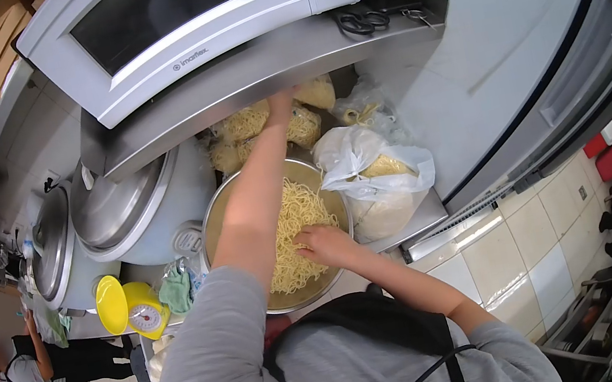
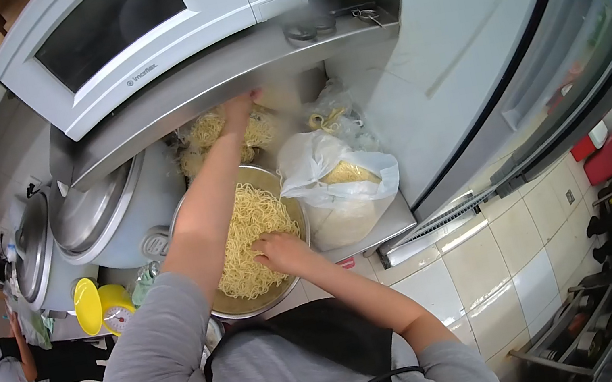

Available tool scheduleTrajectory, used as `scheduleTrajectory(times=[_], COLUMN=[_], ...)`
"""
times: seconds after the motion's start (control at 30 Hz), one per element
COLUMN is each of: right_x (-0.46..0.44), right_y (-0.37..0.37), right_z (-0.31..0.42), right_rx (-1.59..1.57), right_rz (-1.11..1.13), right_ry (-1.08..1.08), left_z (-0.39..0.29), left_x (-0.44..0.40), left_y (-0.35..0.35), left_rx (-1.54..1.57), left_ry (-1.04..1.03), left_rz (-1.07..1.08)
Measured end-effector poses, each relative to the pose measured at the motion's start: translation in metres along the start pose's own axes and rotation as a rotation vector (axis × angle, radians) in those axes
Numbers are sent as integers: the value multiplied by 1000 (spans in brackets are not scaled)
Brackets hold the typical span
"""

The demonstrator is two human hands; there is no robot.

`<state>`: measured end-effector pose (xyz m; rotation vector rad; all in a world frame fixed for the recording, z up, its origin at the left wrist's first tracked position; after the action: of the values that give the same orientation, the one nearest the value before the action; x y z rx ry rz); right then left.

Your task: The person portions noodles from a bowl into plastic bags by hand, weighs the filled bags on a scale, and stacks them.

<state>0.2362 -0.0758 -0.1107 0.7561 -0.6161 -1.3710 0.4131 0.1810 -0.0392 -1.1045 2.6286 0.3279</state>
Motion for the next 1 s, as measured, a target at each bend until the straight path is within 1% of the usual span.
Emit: scheduleTrajectory(times=[0.07,0.1,0.13,0.17,0.23,0.27,0.33,0.37,0.4,0.43,0.47,0.5,0.53,0.6,0.67,0.73,0.77,0.8,0.83,0.87,0.9,0.97,1.0], right_x=[-1,-1,-1,-3,-5,-4,-2,-3,-5,-3,-4,-6,-7,-9,-15,-24,-28,-34,-40,-45,-50,-58,-60], right_y=[-2,-2,-2,-4,-10,-8,-7,-8,-9,-8,-4,-3,-1,1,0,0,0,-1,-4,-8,-11,-16,-17], right_z=[1,2,1,0,-4,-2,-2,-2,-1,0,1,5,6,8,8,25,35,42,54,65,71,86,92], right_rx=[-31,-42,-52,-58,-64,-63,-59,-48,-35,-72,-104,-109,-138,-166,-189,-154,-122,-118,-101,-83,-81,-94,-88], right_rz=[19,26,35,50,83,79,37,47,55,48,32,51,48,53,90,90,87,91,100,110,111,119,120], right_ry=[5,10,16,27,25,12,23,22,24,31,35,56,29,4,-76,-35,2,3,36,69,70,109,115], left_z=[48,62,68,56,23,-10,-62,-72,-74,-82,-96,-94,-90,-65,-22,27,61,88,60,46,35,21,30], left_x=[11,20,37,42,50,67,104,124,139,163,187,213,240,296,347,383,405,428,430,434,432,431,435], left_y=[-2,1,4,12,12,18,42,62,84,109,140,173,204,260,277,255,238,230,195,187,184,204,223], left_rx=[-122,-100,-10,-12,-423,-441,-411,-363,-373,-264,-420,-468,-512,-658,-765,-1123,-1099,-927,-1453,-1481,-1480,-1168,-870], left_ry=[137,224,379,388,345,419,471,446,437,479,487,571,654,846,819,566,629,888,230,150,150,450,764], left_rz=[26,14,-11,-29,246,275,354,402,560,524,503,470,443,334,301,272,279,100,89,16,12,-58,-24])
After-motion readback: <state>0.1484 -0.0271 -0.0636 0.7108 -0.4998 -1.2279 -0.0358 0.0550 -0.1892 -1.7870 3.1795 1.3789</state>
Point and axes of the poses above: each hand's wrist, its own x-axis away from the middle knuckle, its own y-axis out of the back of the hand, z = x × y, the point moved 9 cm from there along -x, towards the middle knuckle, and after that the axes turned 13 degrees about z, right-handed, at the moved point
